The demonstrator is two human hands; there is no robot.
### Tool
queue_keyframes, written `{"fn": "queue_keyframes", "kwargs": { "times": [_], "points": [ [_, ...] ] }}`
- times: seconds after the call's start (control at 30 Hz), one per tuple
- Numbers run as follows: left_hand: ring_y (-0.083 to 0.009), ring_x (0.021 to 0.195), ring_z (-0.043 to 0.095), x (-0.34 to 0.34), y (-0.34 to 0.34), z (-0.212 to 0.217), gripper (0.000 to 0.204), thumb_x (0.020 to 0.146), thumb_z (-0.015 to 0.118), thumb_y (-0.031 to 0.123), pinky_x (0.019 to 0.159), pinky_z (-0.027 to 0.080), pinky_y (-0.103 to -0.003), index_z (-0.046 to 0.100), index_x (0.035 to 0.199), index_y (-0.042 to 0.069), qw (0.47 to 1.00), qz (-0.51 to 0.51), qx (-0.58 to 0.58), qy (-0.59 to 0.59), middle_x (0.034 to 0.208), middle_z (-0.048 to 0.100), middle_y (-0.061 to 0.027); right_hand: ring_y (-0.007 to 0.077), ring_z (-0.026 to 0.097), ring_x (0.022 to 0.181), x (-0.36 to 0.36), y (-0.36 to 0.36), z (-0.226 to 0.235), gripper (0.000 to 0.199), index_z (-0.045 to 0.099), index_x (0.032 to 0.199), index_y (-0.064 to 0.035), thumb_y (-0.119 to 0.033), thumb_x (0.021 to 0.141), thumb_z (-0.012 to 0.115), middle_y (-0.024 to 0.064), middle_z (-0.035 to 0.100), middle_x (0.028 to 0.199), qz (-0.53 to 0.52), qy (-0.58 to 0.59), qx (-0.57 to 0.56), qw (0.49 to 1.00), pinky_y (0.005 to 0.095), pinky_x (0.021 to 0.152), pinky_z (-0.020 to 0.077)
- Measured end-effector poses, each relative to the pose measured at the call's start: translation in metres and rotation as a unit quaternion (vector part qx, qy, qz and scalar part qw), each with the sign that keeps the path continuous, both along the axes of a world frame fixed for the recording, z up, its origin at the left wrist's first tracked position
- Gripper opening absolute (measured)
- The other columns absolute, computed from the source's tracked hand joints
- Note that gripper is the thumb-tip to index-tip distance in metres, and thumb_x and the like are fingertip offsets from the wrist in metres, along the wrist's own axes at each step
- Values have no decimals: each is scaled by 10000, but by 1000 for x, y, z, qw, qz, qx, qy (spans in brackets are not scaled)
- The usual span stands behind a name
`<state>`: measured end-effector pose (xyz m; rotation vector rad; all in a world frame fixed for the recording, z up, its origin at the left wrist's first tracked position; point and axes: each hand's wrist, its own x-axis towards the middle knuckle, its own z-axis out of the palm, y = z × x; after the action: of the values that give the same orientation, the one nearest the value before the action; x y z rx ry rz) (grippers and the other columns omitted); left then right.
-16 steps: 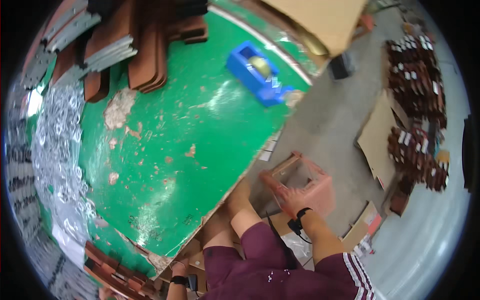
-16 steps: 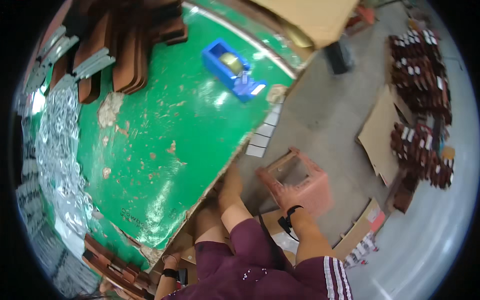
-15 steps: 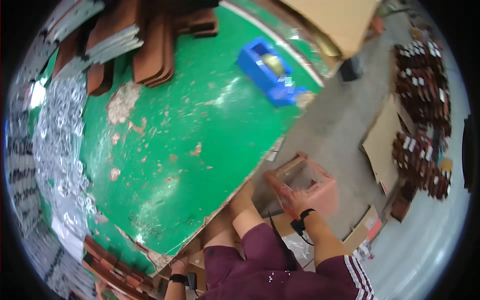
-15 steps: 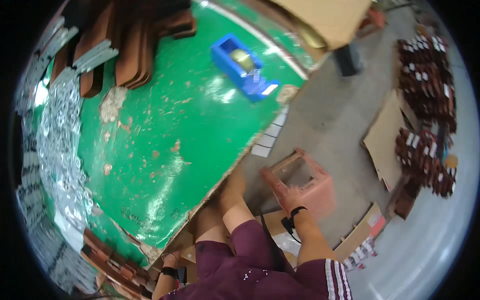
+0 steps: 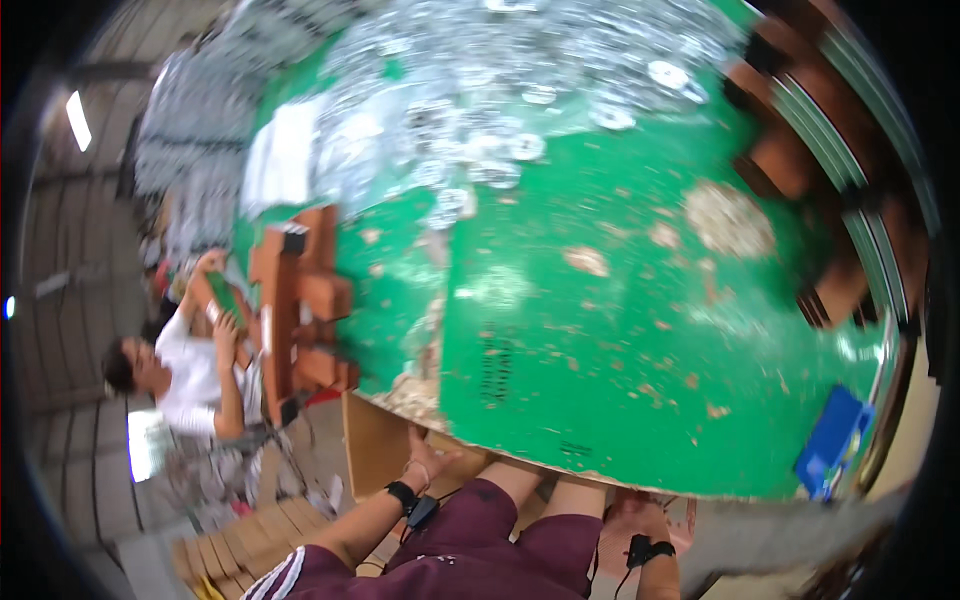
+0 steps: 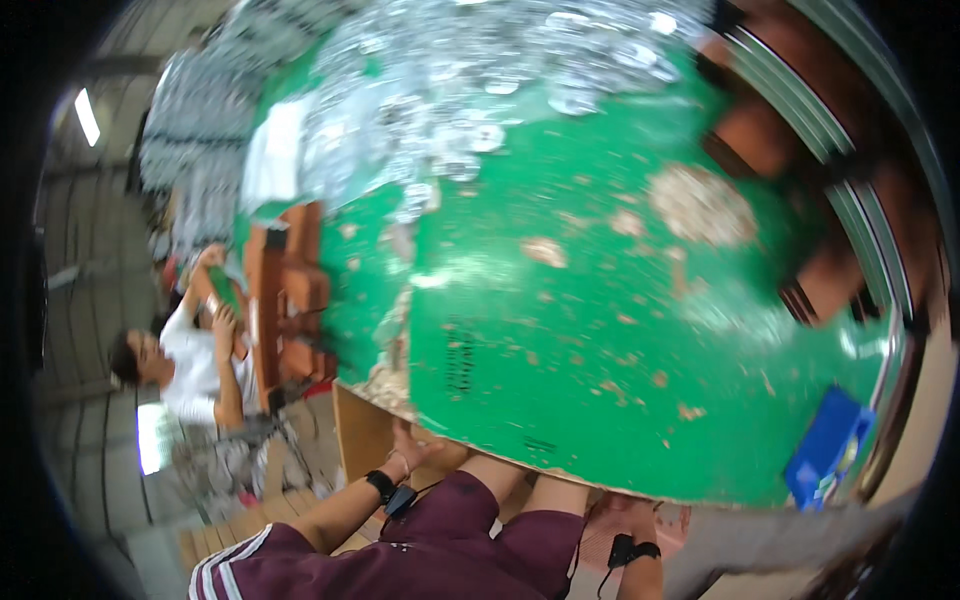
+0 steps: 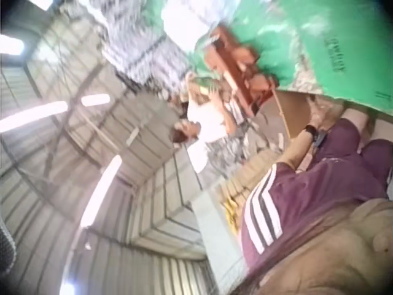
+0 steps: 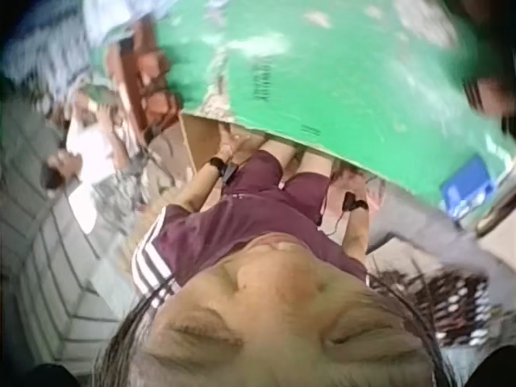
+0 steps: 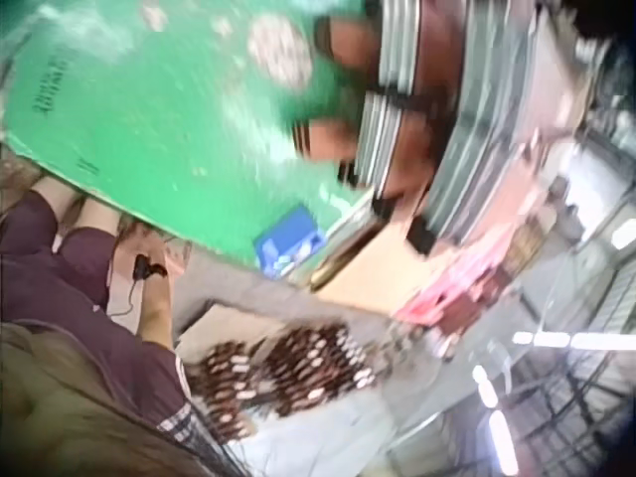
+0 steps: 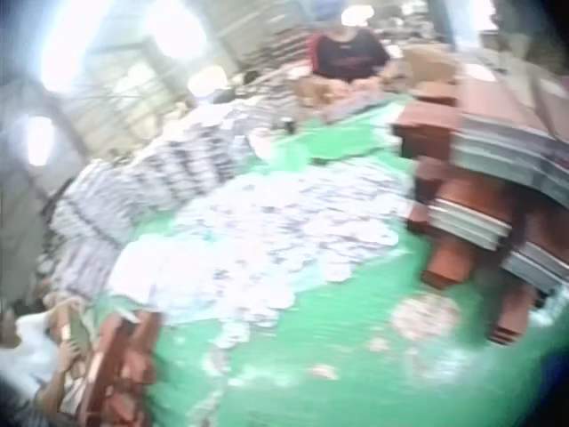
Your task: Placing wooden furniture components into plastic bags and preparing them for shipment.
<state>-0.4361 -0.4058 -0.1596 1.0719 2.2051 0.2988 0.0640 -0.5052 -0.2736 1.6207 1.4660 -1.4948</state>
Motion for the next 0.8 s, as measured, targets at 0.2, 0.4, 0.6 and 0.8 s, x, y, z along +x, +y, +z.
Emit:
{"fn": "queue_keyframes", "kwargs": {
  "times": [0.2, 0.4, 0.6, 0.8],
  "points": [
    [-377, 1032, 584, 38, 22, 21, 608, 739, 726, 372, 882, 476, -418, 522, 1158, -19, 963, 17, -269, 6, 1047, 619, -254, 362, 536, 1105, 55, 39, -1, 496, 497, 1272, -80, -333, 846, 510, 198, 566, 1204, 133, 27, 129, 982, 464, 950, 424],
    [-368, 847, 631, 42, -18, 66, 284, 852, 583, 278, 756, 500, -456, 604, 1082, 113, 972, 65, -200, 106, 890, 664, -192, 382, 570, 1059, 54, 145, 85, 380, 600, 1147, -70, -303, 861, 511, 197, 625, 1099, 129, -3, -24, 991, 439, 903, 449],
    [-317, 899, 638, 64, -106, 99, 230, 856, 579, 223, 760, 510, -425, 611, 1058, 119, 981, 56, -177, 55, 936, 672, -133, 404, 552, 1073, 85, 216, 107, 406, 596, 1101, 0, -299, 878, 435, 293, 579, 1113, 375, 13, 20, 927, 452, 911, 447],
    [-307, 890, 640, 62, -196, 106, 211, 803, 581, 139, 774, 500, -422, 612, 1010, 111, 993, 59, -97, 38, 912, 671, -121, 252, 646, 716, 45, 252, 126, 332, 602, 1053, 59, -188, 831, 597, 179, 668, 872, 184, 48, -8, 982, 348, 624, 502]
  ]
}}
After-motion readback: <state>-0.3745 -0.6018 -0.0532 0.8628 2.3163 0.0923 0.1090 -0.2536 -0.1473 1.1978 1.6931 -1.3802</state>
